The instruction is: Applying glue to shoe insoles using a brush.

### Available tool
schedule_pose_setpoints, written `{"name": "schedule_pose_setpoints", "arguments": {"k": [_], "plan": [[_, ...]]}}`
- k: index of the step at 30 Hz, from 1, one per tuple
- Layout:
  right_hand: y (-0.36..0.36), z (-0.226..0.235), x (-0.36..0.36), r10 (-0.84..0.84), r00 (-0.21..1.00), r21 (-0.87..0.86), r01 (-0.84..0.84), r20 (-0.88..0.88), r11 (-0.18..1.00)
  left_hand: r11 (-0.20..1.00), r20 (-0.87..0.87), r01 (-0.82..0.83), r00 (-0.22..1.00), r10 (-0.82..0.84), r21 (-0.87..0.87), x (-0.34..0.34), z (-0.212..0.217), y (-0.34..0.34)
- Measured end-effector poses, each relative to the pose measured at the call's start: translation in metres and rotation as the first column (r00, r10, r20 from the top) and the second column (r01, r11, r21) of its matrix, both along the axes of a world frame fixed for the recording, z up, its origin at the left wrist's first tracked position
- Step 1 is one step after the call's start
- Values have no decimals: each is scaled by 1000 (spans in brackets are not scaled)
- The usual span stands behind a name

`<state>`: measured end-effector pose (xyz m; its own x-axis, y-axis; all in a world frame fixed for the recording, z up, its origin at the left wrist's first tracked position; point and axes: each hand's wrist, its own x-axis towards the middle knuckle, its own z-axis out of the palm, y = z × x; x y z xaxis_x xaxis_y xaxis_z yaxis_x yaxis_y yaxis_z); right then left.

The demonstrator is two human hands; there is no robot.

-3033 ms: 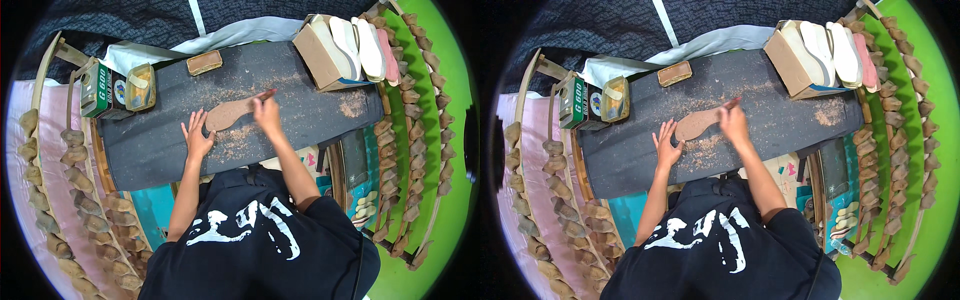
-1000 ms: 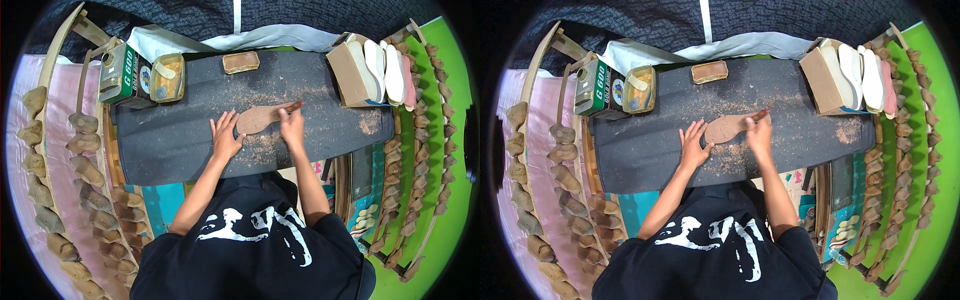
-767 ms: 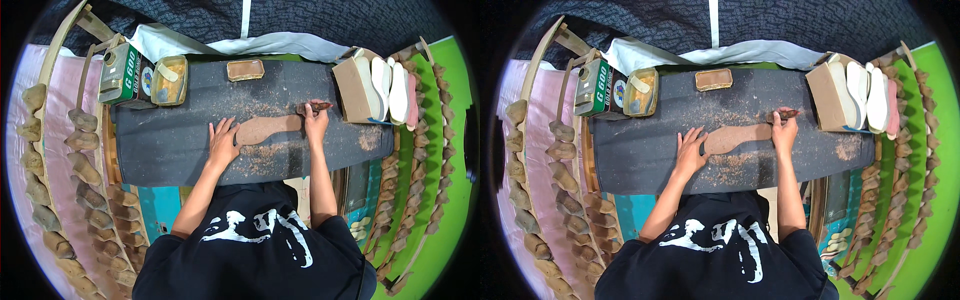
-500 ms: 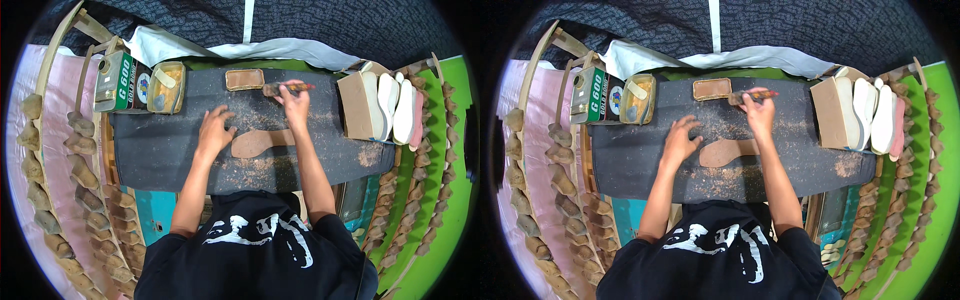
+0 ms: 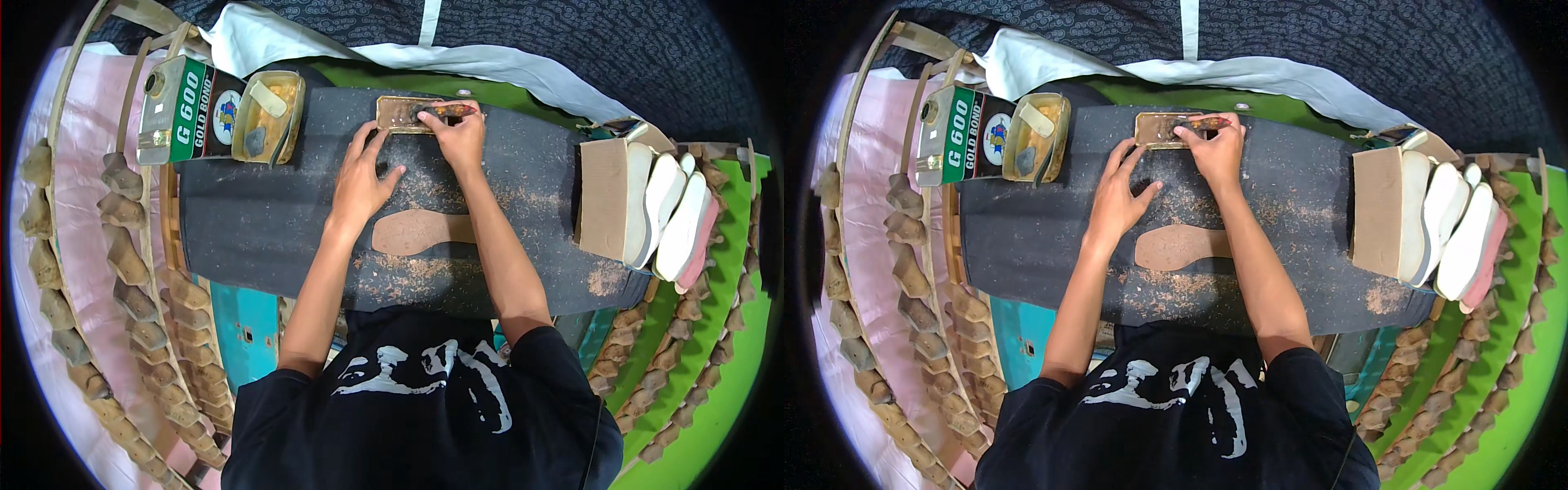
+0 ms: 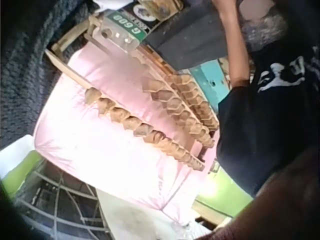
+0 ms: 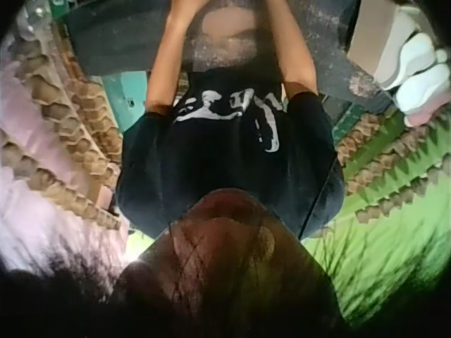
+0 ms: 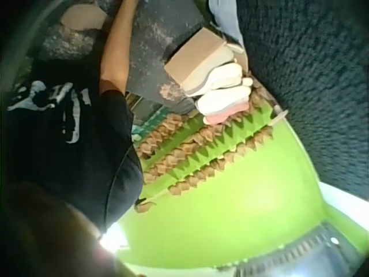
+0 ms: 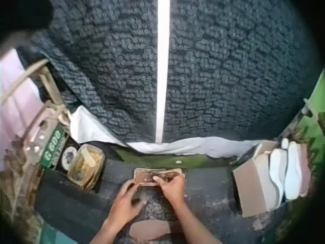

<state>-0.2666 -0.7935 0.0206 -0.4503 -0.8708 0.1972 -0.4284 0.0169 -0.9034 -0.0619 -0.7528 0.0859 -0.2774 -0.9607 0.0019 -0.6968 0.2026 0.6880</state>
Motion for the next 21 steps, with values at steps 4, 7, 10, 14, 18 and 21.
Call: {"name": "schedule_pose_setpoints", "arguments": {"k": [4,7,10,14,18,21], "plan": [[3,-7,1,63,988,-6,-63,139,998,1000,-12,-10,1000,11,13,-3,1,4],[7,-5,3,53,883,-48,-34,467,998,1000,9,-10,1000,10,14,-5,-1,7],[17,-6,-10,-12,905,19,4,425,1000,1000,12,6,1000,-6,-17,-4,-6,14],[29,-4,-17,5,834,1,-6,552,1000,1000,-6,-10,1000,10,-18,-3,-10,26],[57,11,-43,-41,695,36,23,718,999,998,33,-41,999,42,-47,9,-11,54],[105,17,-74,-36,809,107,-33,587,994,992,95,-83,991,92,-92,24,-8,79]]}}
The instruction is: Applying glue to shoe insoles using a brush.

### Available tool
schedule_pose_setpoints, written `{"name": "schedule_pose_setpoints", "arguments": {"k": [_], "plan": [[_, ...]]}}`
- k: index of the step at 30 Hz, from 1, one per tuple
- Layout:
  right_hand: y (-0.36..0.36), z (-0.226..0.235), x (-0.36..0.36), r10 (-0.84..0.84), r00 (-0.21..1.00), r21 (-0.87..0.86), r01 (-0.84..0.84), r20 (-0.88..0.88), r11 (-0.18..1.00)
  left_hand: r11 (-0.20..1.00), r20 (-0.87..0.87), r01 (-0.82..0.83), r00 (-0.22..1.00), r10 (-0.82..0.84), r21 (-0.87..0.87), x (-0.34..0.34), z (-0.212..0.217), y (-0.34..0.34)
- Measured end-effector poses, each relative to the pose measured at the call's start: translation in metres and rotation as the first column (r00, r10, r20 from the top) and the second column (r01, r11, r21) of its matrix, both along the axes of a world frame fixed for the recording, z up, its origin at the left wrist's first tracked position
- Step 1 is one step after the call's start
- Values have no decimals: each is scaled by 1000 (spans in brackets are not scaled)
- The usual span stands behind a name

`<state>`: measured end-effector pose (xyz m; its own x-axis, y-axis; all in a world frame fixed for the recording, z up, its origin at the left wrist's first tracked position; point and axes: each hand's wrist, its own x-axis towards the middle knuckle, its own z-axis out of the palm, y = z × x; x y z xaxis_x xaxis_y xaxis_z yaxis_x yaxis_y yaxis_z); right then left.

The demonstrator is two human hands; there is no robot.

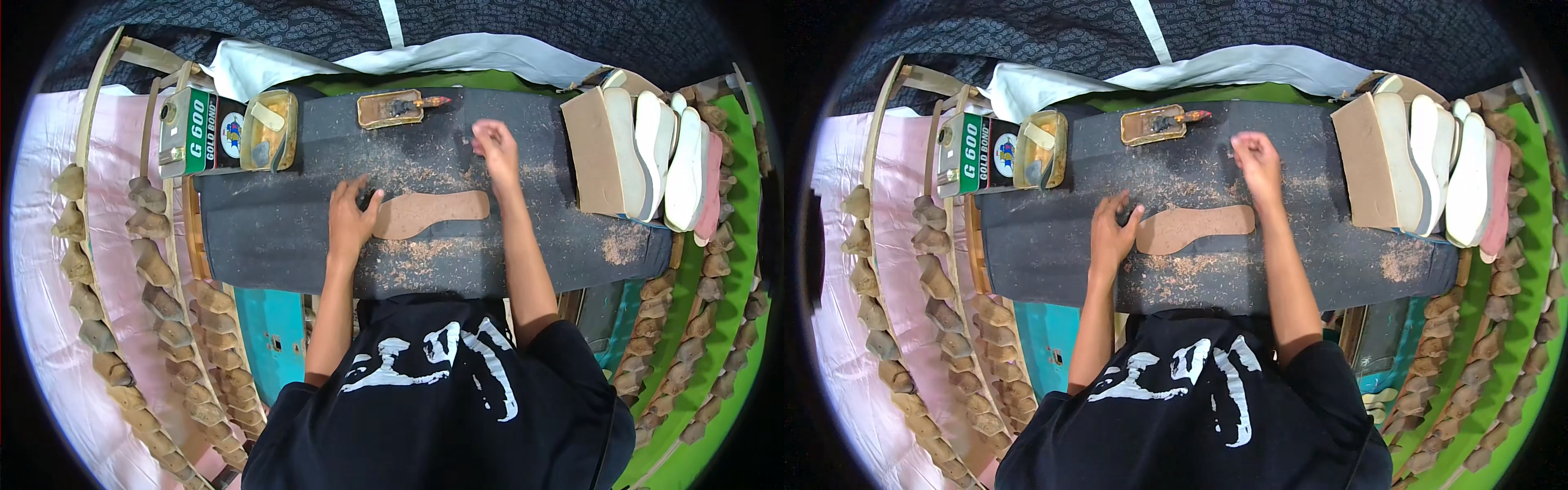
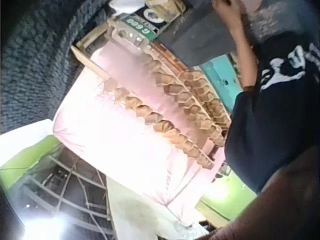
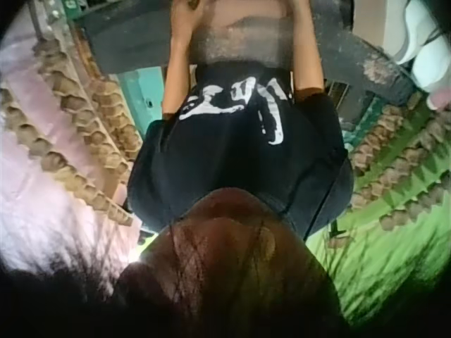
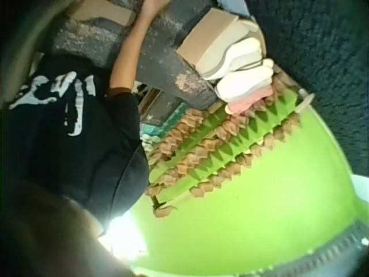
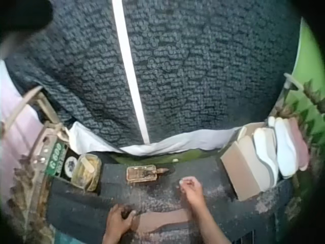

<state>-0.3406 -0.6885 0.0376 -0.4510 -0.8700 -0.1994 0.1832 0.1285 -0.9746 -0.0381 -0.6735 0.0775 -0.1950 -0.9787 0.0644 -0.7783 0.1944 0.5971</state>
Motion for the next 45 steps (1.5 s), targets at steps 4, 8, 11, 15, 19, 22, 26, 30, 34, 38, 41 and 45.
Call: {"name": "schedule_pose_setpoints", "arguments": {"k": [4,8,11,15,19,22,26,30,34,38,41,45], "plan": [[75,-17,-27,201,962,248,-152,-185,957,943,-94,-74,989,110,324,19,-12,29],[120,-6,-4,252,762,388,-1,-596,922,923,-79,-124,983,163,364,25,-21,50],[130,-7,16,211,692,339,52,-690,939,940,-158,-69,979,128,333,28,-34,53],[145,-1,28,133,839,334,61,-528,940,917,-245,0,964,106,399,38,-50,55],[165,20,39,-142,990,254,139,-9,957,900,-391,42,909,147,435,47,-69,53],[185,23,45,-209,933,152,171,292,974,858,-564,95,788,245,505,42,-48,59],[205,17,47,-179,813,-40,241,554,970,818,-705,192,634,318,542,37,-27,55],[212,9,35,-98,844,-88,169,527,982,780,-736,257,581,348,571,37,-23,47],[202,16,21,9,903,-44,11,429,999,787,-770,273,530,357,553,32,-11,60],[190,18,10,231,880,50,-276,416,960,822,-815,161,331,476,546,29,-16,86],[182,26,13,367,811,111,-461,455,880,843,-853,135,58,519,521,32,-10,122],[188,3,25,619,742,189,-667,259,721,860,-861,-34,-43,507,509,30,-17,179]]}}
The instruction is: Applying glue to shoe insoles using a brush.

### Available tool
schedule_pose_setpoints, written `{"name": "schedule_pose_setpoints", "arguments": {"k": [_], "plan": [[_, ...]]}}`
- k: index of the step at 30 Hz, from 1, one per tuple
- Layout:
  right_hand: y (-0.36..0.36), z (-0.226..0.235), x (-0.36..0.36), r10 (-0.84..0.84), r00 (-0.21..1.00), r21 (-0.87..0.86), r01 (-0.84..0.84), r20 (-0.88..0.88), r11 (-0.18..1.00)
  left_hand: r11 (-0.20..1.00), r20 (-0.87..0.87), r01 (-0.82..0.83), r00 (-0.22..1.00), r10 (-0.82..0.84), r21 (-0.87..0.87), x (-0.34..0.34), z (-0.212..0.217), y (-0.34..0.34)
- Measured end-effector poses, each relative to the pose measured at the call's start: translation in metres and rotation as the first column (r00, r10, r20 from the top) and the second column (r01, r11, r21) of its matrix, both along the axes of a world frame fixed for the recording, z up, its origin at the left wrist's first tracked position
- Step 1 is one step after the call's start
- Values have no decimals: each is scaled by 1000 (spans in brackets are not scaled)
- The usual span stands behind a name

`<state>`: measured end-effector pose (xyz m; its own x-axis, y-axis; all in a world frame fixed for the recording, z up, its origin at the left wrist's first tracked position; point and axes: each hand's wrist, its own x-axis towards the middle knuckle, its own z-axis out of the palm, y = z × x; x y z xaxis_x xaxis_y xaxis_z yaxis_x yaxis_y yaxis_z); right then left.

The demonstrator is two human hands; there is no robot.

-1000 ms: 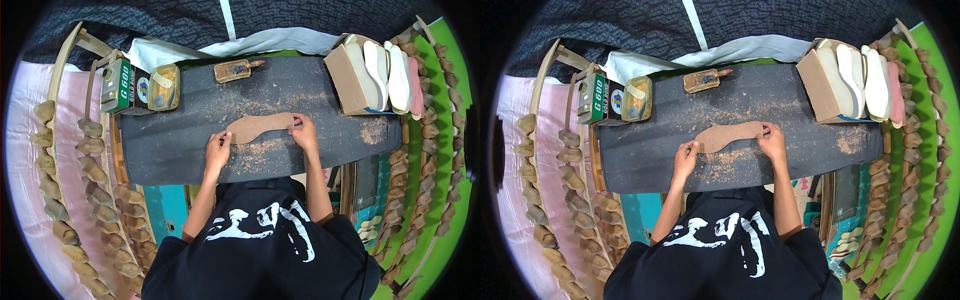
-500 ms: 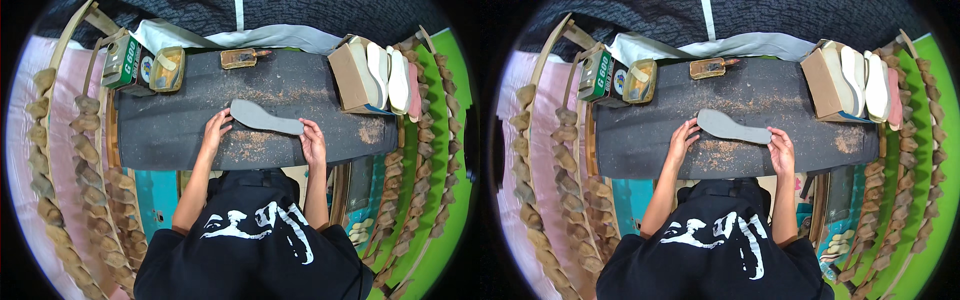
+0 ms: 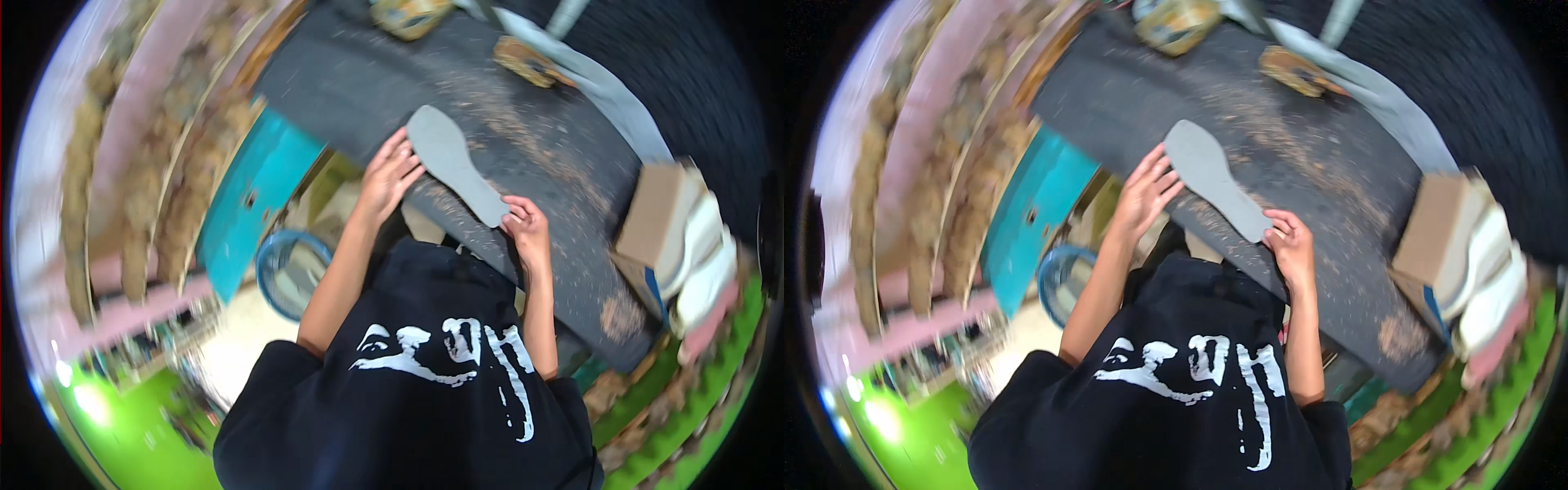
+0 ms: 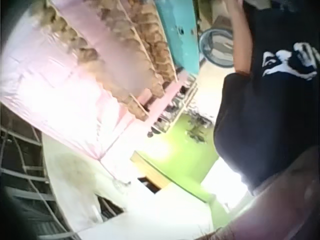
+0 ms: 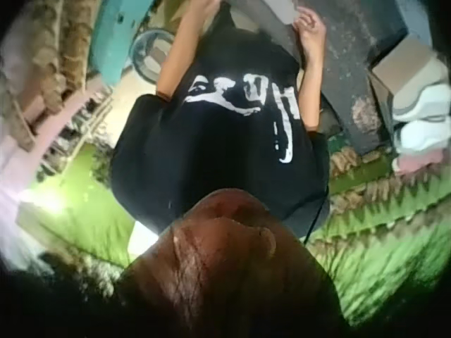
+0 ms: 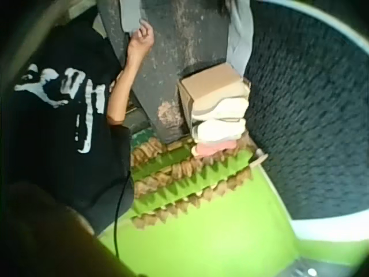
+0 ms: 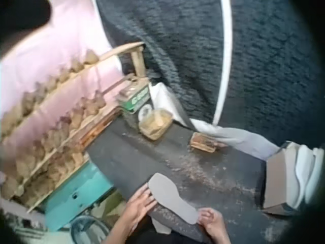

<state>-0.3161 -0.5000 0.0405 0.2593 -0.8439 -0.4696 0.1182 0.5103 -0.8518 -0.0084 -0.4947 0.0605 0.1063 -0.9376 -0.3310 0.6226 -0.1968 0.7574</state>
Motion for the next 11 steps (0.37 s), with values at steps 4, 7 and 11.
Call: {"name": "schedule_pose_setpoints", "arguments": {"k": [4,7,11], "plan": [[7,-8,33,255,952,-122,-277,-170,953,949,40,-289,957,286,125,4,-18,69],[16,-5,64,413,892,-185,-444,-181,877,830,58,-524,850,523,191,18,-41,136],[32,7,106,577,727,-280,-680,-371,677,671,68,-702,702,709,238,28,-39,208]]}}
